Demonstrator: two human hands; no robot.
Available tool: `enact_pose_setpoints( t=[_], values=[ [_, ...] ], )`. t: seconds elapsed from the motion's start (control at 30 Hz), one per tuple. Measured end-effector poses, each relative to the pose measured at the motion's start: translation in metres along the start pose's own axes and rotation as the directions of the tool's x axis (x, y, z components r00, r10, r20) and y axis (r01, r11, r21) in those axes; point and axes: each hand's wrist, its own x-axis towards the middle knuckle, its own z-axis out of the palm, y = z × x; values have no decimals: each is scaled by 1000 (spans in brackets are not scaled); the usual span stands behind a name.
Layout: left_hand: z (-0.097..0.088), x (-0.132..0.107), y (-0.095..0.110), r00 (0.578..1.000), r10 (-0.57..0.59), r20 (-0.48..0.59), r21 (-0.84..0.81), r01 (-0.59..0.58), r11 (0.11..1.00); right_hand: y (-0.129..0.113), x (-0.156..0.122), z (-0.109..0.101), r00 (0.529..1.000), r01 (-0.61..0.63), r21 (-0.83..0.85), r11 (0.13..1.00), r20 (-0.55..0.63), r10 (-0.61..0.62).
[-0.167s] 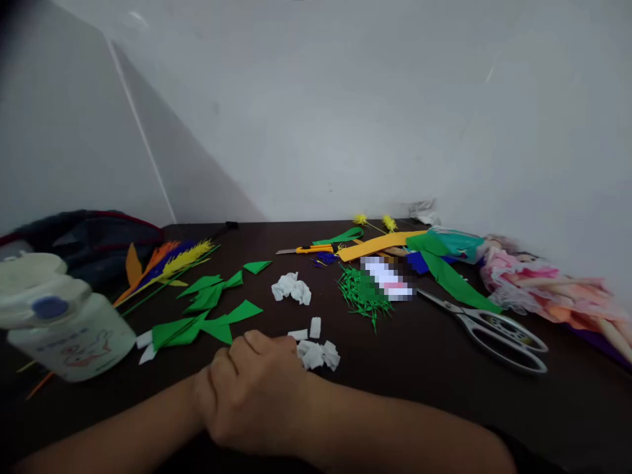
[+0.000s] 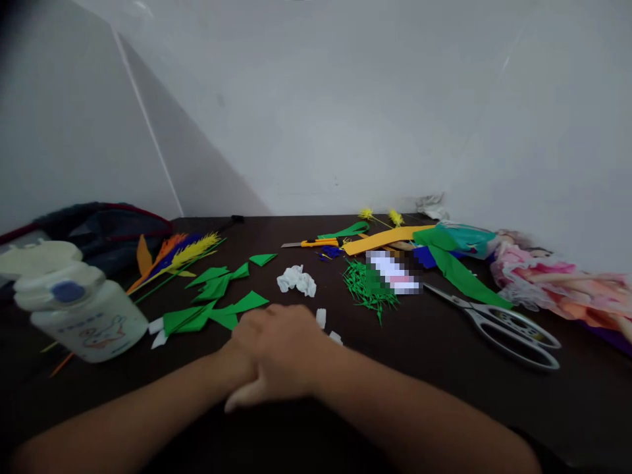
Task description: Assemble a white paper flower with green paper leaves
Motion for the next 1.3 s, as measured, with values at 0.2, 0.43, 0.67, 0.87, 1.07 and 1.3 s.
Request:
enact_pose_setpoints(
  t=[0.2,0.43,0.67,0.87,1.07,1.3],
  values=[
    [-24,28,-5,982,181,-52,459,-137,878,86,-28,-5,888,-443,108,890,-83,453],
    [-27,28,-15,986,159,-54,409,-123,904,99,-37,4,953,-280,51,959,134,272],
    [-35,30,-19,987,142,-75,412,-99,906,154,-90,-35,835,-539,-202,818,5,551],
    [-38,32,-21,995,94,-46,368,-70,927,218,-189,-68,548,-783,-368,502,-25,836],
    [-38,35,-24,999,41,-4,318,-38,947,248,-224,-68,474,-809,-412,420,-35,880],
    [-35,36,-28,999,46,21,305,-50,951,197,-160,-71,643,-761,-335,555,-277,714]
  ],
)
